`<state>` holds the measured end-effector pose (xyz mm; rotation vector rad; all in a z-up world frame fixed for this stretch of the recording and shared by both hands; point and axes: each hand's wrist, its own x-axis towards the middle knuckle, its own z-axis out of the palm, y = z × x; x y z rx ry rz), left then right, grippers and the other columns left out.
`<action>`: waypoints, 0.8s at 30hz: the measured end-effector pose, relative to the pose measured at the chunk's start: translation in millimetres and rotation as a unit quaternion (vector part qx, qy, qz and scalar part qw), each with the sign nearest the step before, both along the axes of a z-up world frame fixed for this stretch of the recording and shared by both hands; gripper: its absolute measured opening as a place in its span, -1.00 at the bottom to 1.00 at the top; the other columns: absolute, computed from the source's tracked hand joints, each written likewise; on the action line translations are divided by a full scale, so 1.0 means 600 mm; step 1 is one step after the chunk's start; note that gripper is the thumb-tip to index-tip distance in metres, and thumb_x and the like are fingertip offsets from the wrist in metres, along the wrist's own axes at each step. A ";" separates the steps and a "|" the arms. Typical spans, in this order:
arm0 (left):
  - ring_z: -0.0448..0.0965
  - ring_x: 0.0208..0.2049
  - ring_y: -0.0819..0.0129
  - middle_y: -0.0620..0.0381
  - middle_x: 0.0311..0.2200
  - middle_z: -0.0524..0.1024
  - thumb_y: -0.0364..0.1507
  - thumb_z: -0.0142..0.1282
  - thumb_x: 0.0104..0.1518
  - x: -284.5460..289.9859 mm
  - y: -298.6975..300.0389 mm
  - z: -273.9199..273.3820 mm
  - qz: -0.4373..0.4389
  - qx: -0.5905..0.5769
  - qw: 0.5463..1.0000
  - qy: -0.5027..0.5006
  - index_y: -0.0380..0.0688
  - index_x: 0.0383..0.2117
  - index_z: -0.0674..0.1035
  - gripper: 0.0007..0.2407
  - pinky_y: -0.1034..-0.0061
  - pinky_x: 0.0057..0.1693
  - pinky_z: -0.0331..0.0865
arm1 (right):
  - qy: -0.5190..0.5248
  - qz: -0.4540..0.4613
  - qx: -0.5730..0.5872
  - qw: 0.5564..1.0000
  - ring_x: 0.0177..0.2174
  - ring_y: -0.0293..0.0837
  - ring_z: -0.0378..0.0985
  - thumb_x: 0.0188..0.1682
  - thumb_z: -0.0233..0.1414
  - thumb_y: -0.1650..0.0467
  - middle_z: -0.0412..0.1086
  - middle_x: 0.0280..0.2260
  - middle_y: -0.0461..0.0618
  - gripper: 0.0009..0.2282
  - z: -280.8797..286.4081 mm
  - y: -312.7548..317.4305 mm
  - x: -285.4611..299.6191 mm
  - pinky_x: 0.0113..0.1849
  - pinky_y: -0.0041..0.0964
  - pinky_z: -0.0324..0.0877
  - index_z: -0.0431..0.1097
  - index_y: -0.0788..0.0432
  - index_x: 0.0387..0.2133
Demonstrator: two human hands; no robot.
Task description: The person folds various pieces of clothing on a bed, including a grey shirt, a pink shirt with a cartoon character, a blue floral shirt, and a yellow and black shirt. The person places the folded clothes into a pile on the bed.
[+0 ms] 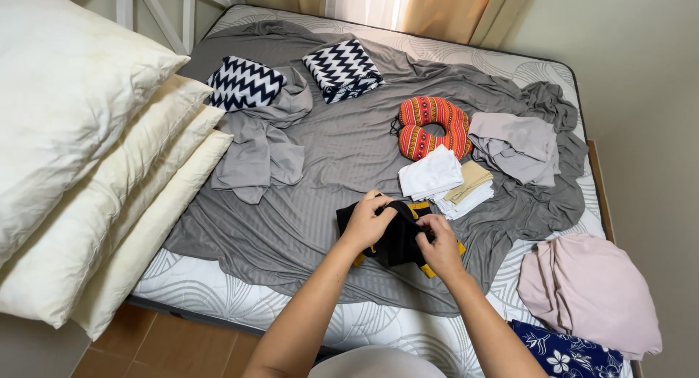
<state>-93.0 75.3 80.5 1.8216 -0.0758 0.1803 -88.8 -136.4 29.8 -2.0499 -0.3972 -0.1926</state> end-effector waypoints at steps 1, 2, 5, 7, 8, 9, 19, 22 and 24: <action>0.56 -0.17 0.21 0.05 -0.24 0.51 -0.42 0.16 0.10 0.002 0.000 -0.007 -0.001 0.003 1.000 0.001 -0.20 -0.27 0.69 -0.84 0.45 -0.07 0.43 | 0.001 -0.001 0.003 1.000 -0.30 -0.13 0.50 -0.17 0.05 0.56 0.39 -0.23 0.01 -0.81 -0.021 -0.008 0.008 -0.24 -0.33 0.42 0.42 0.26 -0.26; 0.56 -0.16 0.24 0.06 -0.23 0.51 -0.44 0.14 0.12 0.004 0.001 -0.014 -0.013 -0.026 0.999 -0.024 -0.23 -0.26 0.67 -0.84 0.48 -0.03 0.42 | 0.016 -0.021 -0.004 1.000 -0.30 -0.13 0.52 -0.15 0.07 0.55 0.40 -0.21 0.01 -0.80 -0.041 -0.015 0.017 -0.24 -0.32 0.44 0.44 0.26 -0.23; 0.55 -0.15 0.29 0.08 -0.24 0.50 -0.47 0.13 0.13 0.008 0.008 -0.024 -0.023 -0.052 0.996 -0.062 -0.27 -0.25 0.66 -0.84 0.51 0.03 0.39 | 0.096 -0.047 0.071 0.992 -0.32 -0.16 0.55 -0.08 0.05 0.54 0.43 -0.21 0.00 -0.79 -0.083 -0.038 0.049 -0.26 -0.31 0.47 0.47 0.23 -0.16; 0.54 -0.15 0.31 0.09 -0.25 0.49 -0.48 0.12 0.13 0.009 0.016 -0.033 -0.020 -0.050 0.996 -0.073 -0.28 -0.25 0.65 -0.85 0.52 0.04 0.38 | 0.161 -0.051 0.149 0.974 -0.34 -0.18 0.56 -0.03 0.02 0.54 0.45 -0.22 -0.02 -0.79 -0.080 -0.053 0.068 -0.27 -0.31 0.49 0.47 0.20 -0.13; 0.53 -0.16 0.31 0.09 -0.26 0.49 -0.48 0.13 0.14 0.010 0.021 -0.040 -0.009 -0.048 0.996 -0.076 -0.29 -0.25 0.65 -0.85 0.52 0.03 0.37 | 0.194 -0.041 0.233 0.952 -0.34 -0.23 0.55 0.01 -0.02 0.55 0.47 -0.21 -0.05 -0.78 -0.066 -0.060 0.075 -0.28 -0.33 0.49 0.47 0.18 -0.11; 0.53 -0.17 0.32 0.08 -0.28 0.49 -0.49 0.14 0.15 0.010 0.025 -0.047 0.003 -0.046 0.996 -0.079 -0.29 -0.25 0.64 -0.86 0.53 0.02 0.36 | 0.226 -0.030 0.314 0.922 -0.33 -0.27 0.54 0.04 -0.06 0.57 0.49 -0.21 -0.09 -0.77 -0.053 -0.068 0.082 -0.28 -0.35 0.49 0.46 0.17 -0.09; 0.55 -0.17 0.27 0.05 -0.26 0.52 -0.48 0.08 0.14 0.022 0.062 -0.079 0.137 -0.039 0.988 -0.056 -0.25 -0.24 0.66 -0.84 0.51 0.01 0.39 | 0.115 0.108 0.112 0.981 -0.32 -0.33 0.46 0.03 0.07 0.52 0.48 -0.28 -0.13 -0.78 0.136 -0.105 0.082 -0.25 -0.45 0.40 0.47 0.18 -0.06; 0.55 -0.16 0.23 0.02 -0.24 0.51 -0.46 0.09 0.11 0.020 0.072 -0.084 0.180 -0.005 0.983 -0.043 -0.22 -0.26 0.66 -0.84 0.49 0.01 0.40 | 0.093 0.092 -0.002 0.991 -0.31 -0.30 0.54 -0.02 0.16 0.45 0.55 -0.32 -0.11 -0.82 0.185 -0.093 0.068 -0.23 -0.42 0.42 0.52 0.18 -0.16; 0.56 -0.19 0.17 0.00 -0.25 0.53 -0.43 0.11 0.09 0.019 0.077 -0.095 0.179 0.034 0.983 0.014 -0.17 -0.29 0.68 -0.84 0.45 -0.01 0.42 | 0.049 0.070 -0.080 0.993 -0.33 -0.24 0.59 -0.07 0.21 0.40 0.58 -0.32 -0.08 -0.83 0.211 -0.079 0.059 -0.25 -0.36 0.43 0.56 0.17 -0.23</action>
